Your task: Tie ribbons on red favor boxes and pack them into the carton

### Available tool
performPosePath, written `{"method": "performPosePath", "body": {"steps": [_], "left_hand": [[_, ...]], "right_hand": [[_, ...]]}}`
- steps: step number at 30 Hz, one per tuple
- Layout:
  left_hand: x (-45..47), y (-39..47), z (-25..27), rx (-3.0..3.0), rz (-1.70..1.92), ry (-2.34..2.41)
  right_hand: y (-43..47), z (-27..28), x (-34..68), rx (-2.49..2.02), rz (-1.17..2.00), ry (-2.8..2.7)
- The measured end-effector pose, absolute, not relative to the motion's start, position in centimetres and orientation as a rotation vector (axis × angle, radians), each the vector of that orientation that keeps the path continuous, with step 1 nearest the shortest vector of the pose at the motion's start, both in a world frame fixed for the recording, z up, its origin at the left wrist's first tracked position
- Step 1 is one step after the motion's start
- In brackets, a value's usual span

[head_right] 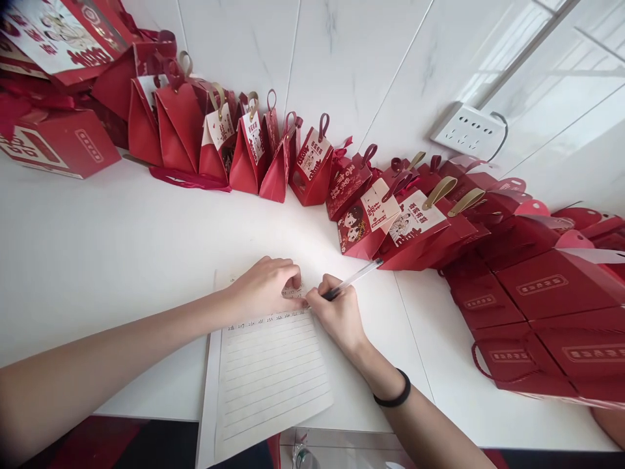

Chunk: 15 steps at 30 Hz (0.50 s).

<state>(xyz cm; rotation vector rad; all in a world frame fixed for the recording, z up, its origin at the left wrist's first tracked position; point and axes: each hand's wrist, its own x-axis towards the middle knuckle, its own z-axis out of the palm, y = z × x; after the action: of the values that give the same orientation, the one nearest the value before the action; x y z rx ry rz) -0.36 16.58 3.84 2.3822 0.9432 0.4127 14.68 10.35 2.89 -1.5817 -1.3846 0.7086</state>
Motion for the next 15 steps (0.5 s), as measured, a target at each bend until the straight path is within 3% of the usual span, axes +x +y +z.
{"method": "performPosePath", "body": {"steps": [8, 15], "left_hand": [[-0.6, 16.4, 3.0, 2.348, 0.528, 0.925], [-0.7, 16.0, 1.5, 2.435, 0.67, 0.93]], "right_hand": [[11.1, 2.8, 15.4, -1.524, 0.693, -1.205], [11.7, 1.6, 17.4, -1.454, 0.181, -1.528]]}}
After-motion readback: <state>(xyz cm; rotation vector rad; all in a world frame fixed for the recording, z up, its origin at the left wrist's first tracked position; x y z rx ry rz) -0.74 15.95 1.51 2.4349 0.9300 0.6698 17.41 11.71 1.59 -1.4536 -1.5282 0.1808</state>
